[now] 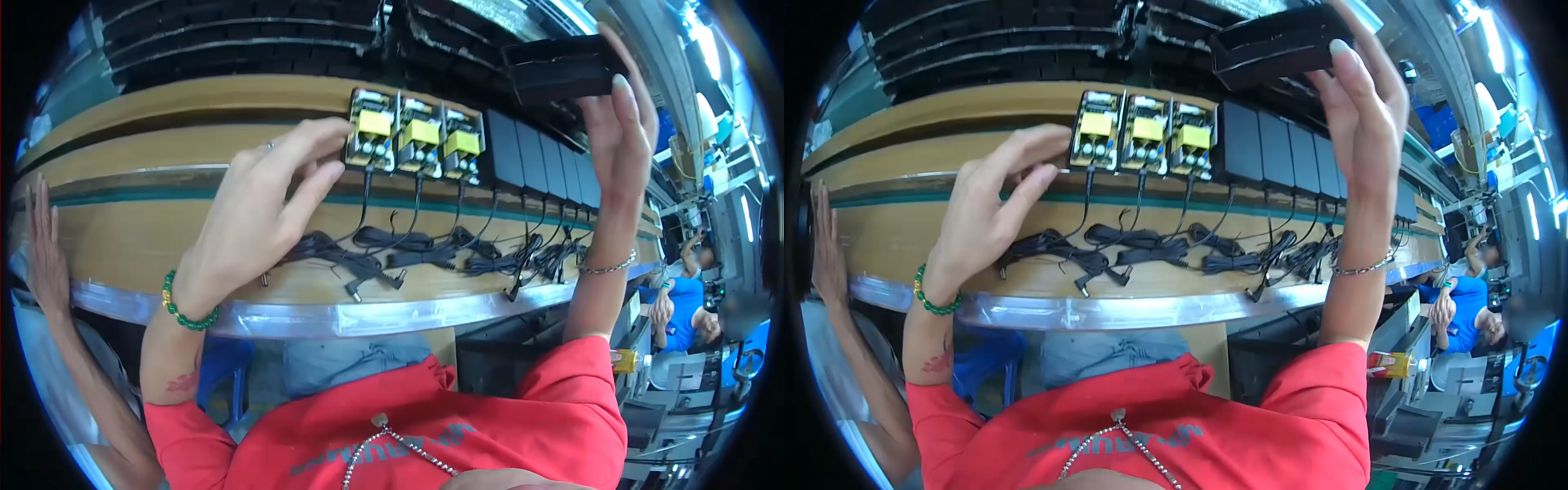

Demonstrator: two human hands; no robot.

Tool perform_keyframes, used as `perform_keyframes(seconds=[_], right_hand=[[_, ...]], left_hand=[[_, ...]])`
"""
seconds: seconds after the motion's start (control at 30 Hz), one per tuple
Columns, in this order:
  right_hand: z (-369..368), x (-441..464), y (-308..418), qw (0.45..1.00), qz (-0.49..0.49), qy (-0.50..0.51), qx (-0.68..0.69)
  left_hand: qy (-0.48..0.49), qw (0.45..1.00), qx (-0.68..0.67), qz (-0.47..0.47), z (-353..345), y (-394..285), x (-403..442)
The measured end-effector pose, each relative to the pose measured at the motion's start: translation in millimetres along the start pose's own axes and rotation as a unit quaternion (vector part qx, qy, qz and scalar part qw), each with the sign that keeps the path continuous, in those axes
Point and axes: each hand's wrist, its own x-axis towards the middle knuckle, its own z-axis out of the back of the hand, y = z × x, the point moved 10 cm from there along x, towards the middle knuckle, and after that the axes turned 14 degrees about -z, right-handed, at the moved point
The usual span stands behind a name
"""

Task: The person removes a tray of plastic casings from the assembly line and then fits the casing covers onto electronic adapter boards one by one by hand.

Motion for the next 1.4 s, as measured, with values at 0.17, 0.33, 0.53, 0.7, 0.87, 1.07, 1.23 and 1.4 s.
perform_keyframes(seconds=[0.17,0.33,0.53,0.7,0.87,1.07,1.23,1.4], right_hand=[[-92.6,-41.6,6.0,0.799,0.202,0.111,-0.556],[-102.1,-51.6,-49.4,0.799,0.08,0.264,-0.534],[-69.6,-17.4,-75.6,0.79,0.009,0.171,-0.589],[-96.1,-24.1,-75.0,0.799,0.051,0.249,-0.544],[-92.2,-25.5,-83.6,0.8,0.001,0.282,-0.53],[-66.4,-17.1,-96.4,0.799,-0.057,0.247,-0.545],[-72.2,-6.0,-98.2,0.733,-0.06,0.263,-0.625],[-85.9,1.4,-93.6,0.667,-0.031,0.267,-0.695]], left_hand=[[-0.025,0.999,0.023,-0.035,-1.1,-3.3,0.1],[-0.031,0.998,0.039,-0.041,1.0,-1.1,-0.7],[-0.033,0.997,0.062,-0.041,2.4,0.6,-1.6],[-0.024,0.997,0.077,-0.02,3.5,4.3,-3.6],[-0.02,0.997,0.079,-0.014,1.0,4.9,-3.8],[-0.021,0.994,0.096,-0.04,1.3,1.8,-3.6],[-0.034,0.996,0.072,-0.04,0.9,0.5,-2.2],[-0.035,0.996,0.072,-0.031,0.2,2.7,-0.6]])
